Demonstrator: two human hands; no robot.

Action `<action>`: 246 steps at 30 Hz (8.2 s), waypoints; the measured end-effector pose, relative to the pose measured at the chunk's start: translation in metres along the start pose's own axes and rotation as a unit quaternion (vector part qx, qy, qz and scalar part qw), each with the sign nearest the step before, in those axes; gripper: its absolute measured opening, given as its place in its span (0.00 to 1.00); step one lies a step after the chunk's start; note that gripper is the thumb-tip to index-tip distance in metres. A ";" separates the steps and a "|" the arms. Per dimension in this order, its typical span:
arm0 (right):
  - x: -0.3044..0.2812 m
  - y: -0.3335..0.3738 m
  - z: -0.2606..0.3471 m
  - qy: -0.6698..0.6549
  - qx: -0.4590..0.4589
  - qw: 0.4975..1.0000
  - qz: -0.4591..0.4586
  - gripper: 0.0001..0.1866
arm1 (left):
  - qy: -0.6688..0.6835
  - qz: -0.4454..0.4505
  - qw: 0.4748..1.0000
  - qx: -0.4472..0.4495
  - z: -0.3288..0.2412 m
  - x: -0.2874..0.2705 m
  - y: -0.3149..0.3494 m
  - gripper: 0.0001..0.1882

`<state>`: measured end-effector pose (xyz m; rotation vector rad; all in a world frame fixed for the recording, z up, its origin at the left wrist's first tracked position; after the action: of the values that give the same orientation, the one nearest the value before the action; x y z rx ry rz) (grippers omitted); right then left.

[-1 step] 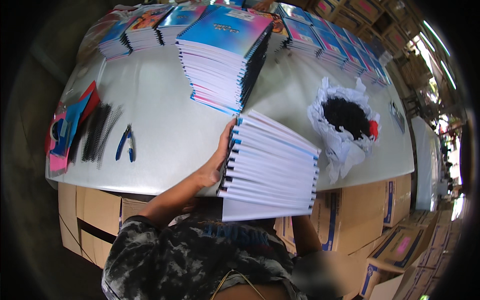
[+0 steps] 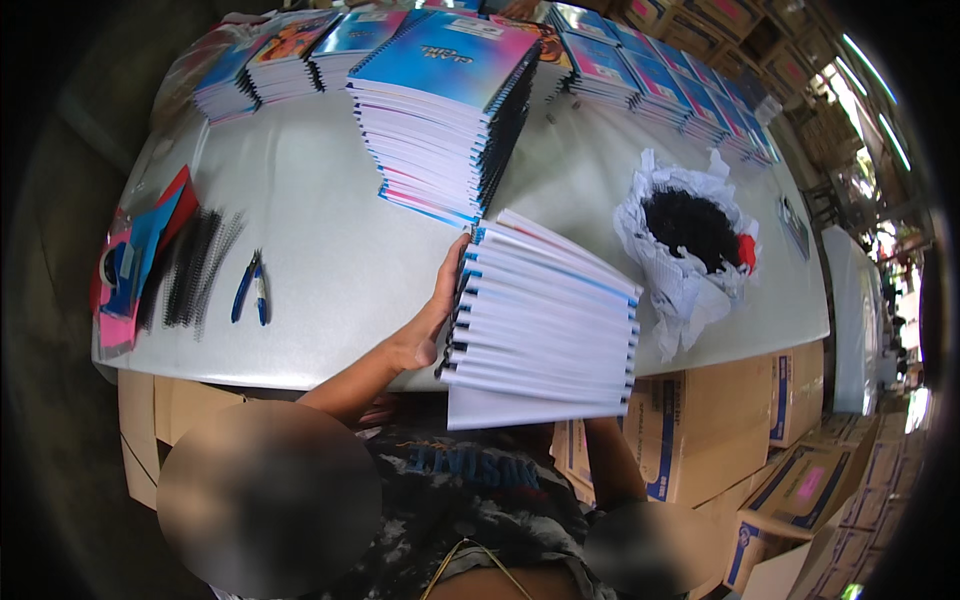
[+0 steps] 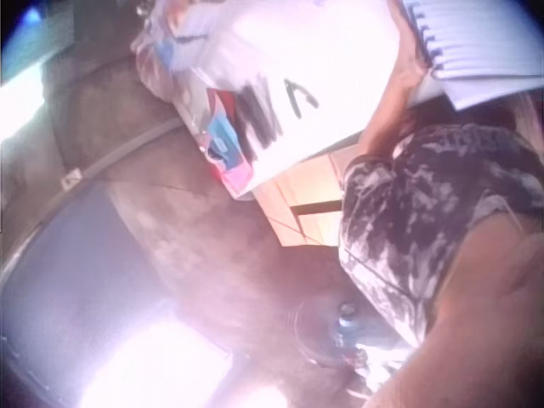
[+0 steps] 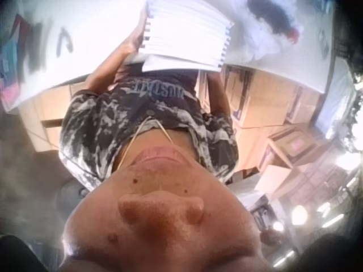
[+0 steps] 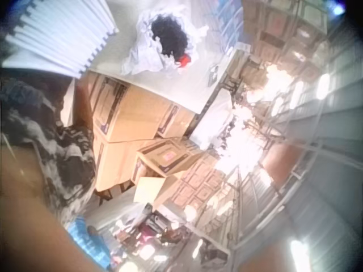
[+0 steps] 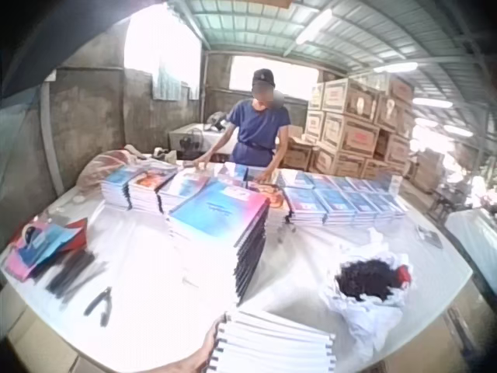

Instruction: The person uses pliers to cut the spiral binding off a stack of notebooks. After trimming, the person separates the notebooks and stacks them on the table.

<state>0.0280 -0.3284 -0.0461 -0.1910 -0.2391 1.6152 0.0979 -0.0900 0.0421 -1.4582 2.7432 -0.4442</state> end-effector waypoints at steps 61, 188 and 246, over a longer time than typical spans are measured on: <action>0.395 -0.288 0.005 -0.387 0.254 0.878 0.120 0.37 | 0.028 -0.426 0.903 0.053 -0.092 -0.367 0.106 0.44; 0.077 -0.282 0.092 -0.298 0.242 0.917 -0.108 0.38 | -0.138 -0.138 0.978 -0.073 -0.087 -0.132 -0.158 0.47; 0.121 -0.053 0.049 0.056 0.109 0.978 0.171 0.55 | 0.001 -0.210 0.968 -0.139 0.047 -0.122 0.118 0.49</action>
<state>0.0583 -0.2067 0.0177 -0.1603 0.0636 1.9508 0.0776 0.0602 -0.0480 -2.1167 2.5675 -0.0553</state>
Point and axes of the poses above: each hand's wrist, its own y-axis away from the middle knuckle, its own x-axis out of the palm, z = x × y, the point moved 6 cm from there along -y, towards the middle knuckle, and after that the axes turned 8 degrees about -z, right-handed, at the moved point
